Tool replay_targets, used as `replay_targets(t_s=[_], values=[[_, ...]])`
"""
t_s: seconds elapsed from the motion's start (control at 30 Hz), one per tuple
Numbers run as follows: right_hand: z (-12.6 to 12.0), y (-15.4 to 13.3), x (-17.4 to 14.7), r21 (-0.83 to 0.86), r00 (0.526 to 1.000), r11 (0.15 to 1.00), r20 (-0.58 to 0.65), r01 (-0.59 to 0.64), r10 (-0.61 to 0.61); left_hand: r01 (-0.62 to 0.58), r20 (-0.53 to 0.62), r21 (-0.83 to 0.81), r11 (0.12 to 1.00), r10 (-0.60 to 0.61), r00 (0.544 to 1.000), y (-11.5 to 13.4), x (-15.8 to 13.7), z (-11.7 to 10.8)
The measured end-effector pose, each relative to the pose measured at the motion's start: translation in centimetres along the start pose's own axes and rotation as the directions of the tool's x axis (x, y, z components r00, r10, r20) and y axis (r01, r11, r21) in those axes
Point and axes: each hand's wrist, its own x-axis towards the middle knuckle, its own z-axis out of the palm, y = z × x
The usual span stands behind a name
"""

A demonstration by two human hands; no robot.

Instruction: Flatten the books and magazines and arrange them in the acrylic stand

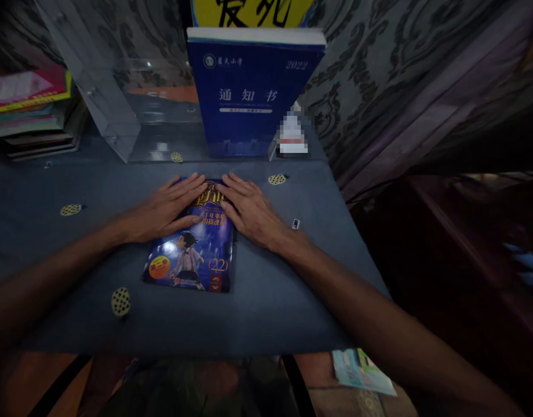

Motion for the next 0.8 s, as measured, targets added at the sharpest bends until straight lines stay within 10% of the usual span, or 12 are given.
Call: replay_targets(t_s=[0.8], values=[[-0.7, -1.1, -1.8, -0.074, 0.995, 0.997, -0.091, 0.031, -0.037, -0.060, -0.026, -0.072, 0.996, 0.058, 0.998, 1.0, -0.5, -0.2]])
